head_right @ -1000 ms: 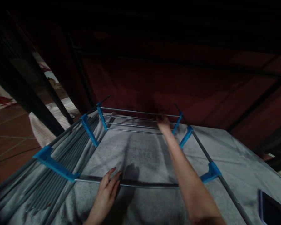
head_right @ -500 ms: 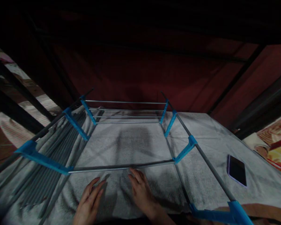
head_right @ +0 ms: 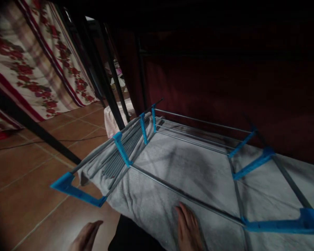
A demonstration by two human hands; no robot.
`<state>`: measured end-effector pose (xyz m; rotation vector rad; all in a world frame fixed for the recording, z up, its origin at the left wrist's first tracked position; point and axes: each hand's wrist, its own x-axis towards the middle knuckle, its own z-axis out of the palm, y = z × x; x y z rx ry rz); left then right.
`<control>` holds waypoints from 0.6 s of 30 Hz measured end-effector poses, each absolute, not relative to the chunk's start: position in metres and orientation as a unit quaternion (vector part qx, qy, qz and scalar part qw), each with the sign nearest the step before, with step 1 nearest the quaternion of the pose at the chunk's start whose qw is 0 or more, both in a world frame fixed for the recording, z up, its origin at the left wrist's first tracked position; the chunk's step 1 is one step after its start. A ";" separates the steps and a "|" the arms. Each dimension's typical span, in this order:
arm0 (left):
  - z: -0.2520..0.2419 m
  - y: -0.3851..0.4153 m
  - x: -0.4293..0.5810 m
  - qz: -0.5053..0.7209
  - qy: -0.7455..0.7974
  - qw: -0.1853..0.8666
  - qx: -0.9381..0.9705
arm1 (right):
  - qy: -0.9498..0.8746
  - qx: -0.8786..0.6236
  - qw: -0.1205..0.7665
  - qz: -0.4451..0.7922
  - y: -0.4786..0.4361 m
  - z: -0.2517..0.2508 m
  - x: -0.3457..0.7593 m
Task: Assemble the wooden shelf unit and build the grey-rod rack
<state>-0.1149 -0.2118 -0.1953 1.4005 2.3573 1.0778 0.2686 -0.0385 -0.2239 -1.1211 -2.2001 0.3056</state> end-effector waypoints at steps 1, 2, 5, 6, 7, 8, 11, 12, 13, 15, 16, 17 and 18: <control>-0.188 -0.212 -0.128 0.360 0.818 0.079 0.441 | -0.839 -0.426 0.320 0.111 -0.038 -0.226 0.269; -0.180 -0.208 -0.142 0.354 0.836 0.064 0.415 | -0.840 -0.427 0.317 0.106 -0.037 -0.228 0.269; -0.153 -0.174 -0.174 0.342 0.849 0.023 0.401 | -0.843 -0.433 0.306 0.089 -0.035 -0.234 0.270; -0.146 -0.158 -0.182 0.343 0.837 0.021 0.426 | -0.846 -0.432 0.302 0.081 -0.034 -0.236 0.270; -0.141 -0.141 -0.187 0.334 0.818 0.043 0.467 | -0.850 -0.427 0.298 0.071 -0.032 -0.238 0.271; -0.138 -0.125 -0.190 0.319 0.806 0.067 0.495 | -0.857 -0.417 0.297 0.057 -0.030 -0.240 0.272; -0.135 -0.086 -0.189 0.248 0.795 0.103 0.544 | -0.875 -0.382 0.297 -0.005 -0.023 -0.248 0.276; -0.135 -0.078 -0.187 0.219 0.799 0.109 0.549 | -0.879 -0.371 0.297 -0.029 -0.020 -0.251 0.277; -0.134 -0.072 -0.185 0.190 0.805 0.116 0.550 | -0.881 -0.364 0.298 -0.050 -0.018 -0.254 0.278; -0.130 -0.068 -0.181 0.135 0.817 0.132 0.544 | -0.882 -0.358 0.296 -0.079 -0.015 -0.260 0.278; -0.128 -0.067 -0.180 0.108 0.821 0.141 0.542 | -0.879 -0.364 0.295 -0.088 -0.014 -0.263 0.278; -0.125 -0.066 -0.179 0.082 0.824 0.149 0.540 | -0.875 -0.372 0.295 -0.094 -0.013 -0.266 0.278; -0.123 -0.066 -0.178 0.057 0.827 0.152 0.539 | -0.871 -0.380 0.296 -0.098 -0.012 -0.269 0.277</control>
